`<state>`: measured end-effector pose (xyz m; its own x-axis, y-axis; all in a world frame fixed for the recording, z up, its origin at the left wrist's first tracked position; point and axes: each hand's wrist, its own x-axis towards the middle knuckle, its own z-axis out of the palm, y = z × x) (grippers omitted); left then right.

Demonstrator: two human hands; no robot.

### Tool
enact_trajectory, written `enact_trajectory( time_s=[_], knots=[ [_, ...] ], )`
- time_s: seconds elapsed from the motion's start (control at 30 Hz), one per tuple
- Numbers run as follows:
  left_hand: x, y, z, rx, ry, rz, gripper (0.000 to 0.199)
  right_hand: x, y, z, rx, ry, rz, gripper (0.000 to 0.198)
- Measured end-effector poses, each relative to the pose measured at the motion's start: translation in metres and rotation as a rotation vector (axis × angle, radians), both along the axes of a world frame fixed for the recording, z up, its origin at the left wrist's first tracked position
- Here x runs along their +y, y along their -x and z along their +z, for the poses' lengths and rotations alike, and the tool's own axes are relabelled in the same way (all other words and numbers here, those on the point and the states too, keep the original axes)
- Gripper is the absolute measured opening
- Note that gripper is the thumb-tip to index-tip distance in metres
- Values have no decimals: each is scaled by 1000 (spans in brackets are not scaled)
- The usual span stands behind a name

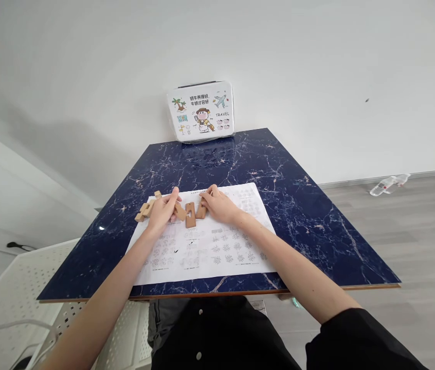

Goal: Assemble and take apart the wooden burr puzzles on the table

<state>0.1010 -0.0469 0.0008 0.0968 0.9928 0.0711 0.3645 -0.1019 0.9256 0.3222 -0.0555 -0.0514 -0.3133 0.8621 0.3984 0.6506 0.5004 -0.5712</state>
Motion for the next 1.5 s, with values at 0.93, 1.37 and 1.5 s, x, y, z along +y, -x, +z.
enact_trajectory(
  time_s=[0.93, 1.37, 1.5],
  knots=[
    [9, -2, -12, -383, 110, -185, 17, 12, -10, 8, 741, 326, -189, 27],
    [3, -5, -4, -445, -48, -46, 22, -2, -5, 23, 1051, 523, -68, 20],
    [2, -6, -4, -410, -103, -37, 28, -7, 0, 29, 1097, 560, -72, 19]
  ],
)
